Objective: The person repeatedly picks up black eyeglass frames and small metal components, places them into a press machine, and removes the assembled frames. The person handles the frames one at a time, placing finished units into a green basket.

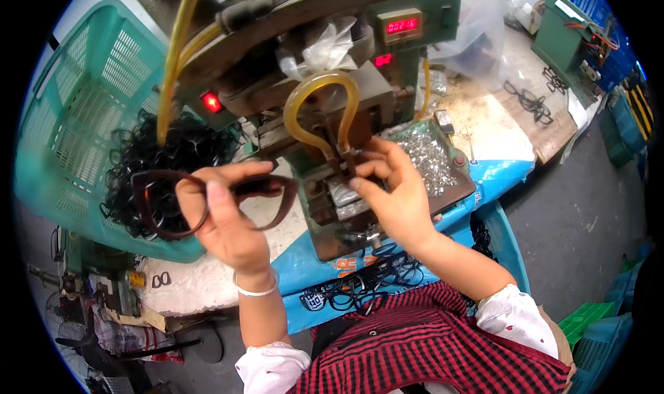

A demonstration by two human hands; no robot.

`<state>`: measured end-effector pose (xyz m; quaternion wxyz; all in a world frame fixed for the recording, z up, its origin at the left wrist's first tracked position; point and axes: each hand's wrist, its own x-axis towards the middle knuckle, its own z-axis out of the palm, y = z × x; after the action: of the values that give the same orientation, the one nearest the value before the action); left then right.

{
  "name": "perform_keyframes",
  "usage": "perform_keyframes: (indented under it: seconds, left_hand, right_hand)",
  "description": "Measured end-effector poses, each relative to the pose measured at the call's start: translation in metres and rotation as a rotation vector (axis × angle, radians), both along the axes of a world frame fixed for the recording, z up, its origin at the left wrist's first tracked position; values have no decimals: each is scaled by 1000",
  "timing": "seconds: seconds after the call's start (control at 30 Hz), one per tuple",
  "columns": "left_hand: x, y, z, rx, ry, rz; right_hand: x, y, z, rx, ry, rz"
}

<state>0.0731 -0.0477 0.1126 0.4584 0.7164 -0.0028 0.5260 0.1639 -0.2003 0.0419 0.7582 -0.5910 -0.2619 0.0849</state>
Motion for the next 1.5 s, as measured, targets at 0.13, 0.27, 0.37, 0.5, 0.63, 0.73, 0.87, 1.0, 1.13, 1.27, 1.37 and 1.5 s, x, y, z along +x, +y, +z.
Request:
perform_keyframes:
  seconds: [0.13, 0.27, 0.37, 0.5, 0.63, 0.73, 0.87, 1.0, 1.13, 1.27, 1.37, 1.5]
  left_hand:
    - [-28, -29, -8, -278, 117, -285]
    - [-43, -39, -45, -956, 738, -978]
    - [-24, -45, -62, -1129, 801, -1114]
    - [-13, -56, -64, -1218, 768, -1017]
    - [-14, -57, -70, -1260, 732, -984]
    - [-17, -48, -71, -1291, 732, -1027]
    - [-16, -49, -79, -1225, 778, -1061]
    - [-46, -20, -97, -1039, 867, -1236]
    - [-81, 74, -127, -124, 664, 277]
    - [-94, 236, -112, 657, 586, 851]
    - [-82, 296, -88, 709, 828, 949]
    - [-60, 324, -103, 686, 1142, 1040]
  right_hand:
    - [-5, -29, 7, -26, -26, 156]
    - [55, -69, -48, -845, -740, -556]
    - [77, -78, -91, -912, -753, -556]
    - [87, -81, -78, -766, -751, -566]
    - [87, -79, -85, -754, -611, -523]
    - [77, -54, -85, -739, -893, -329]
    - [110, -54, -93, -1013, -1046, -283]
    - [118, -64, -91, -708, -953, -475]
    - [93, -75, -91, -572, -636, -503]
    - [90, -70, -88, -490, -474, -464]
    - [87, -59, -78, -481, -487, -413]
    - [88, -59, -83, -449, -354, -381]
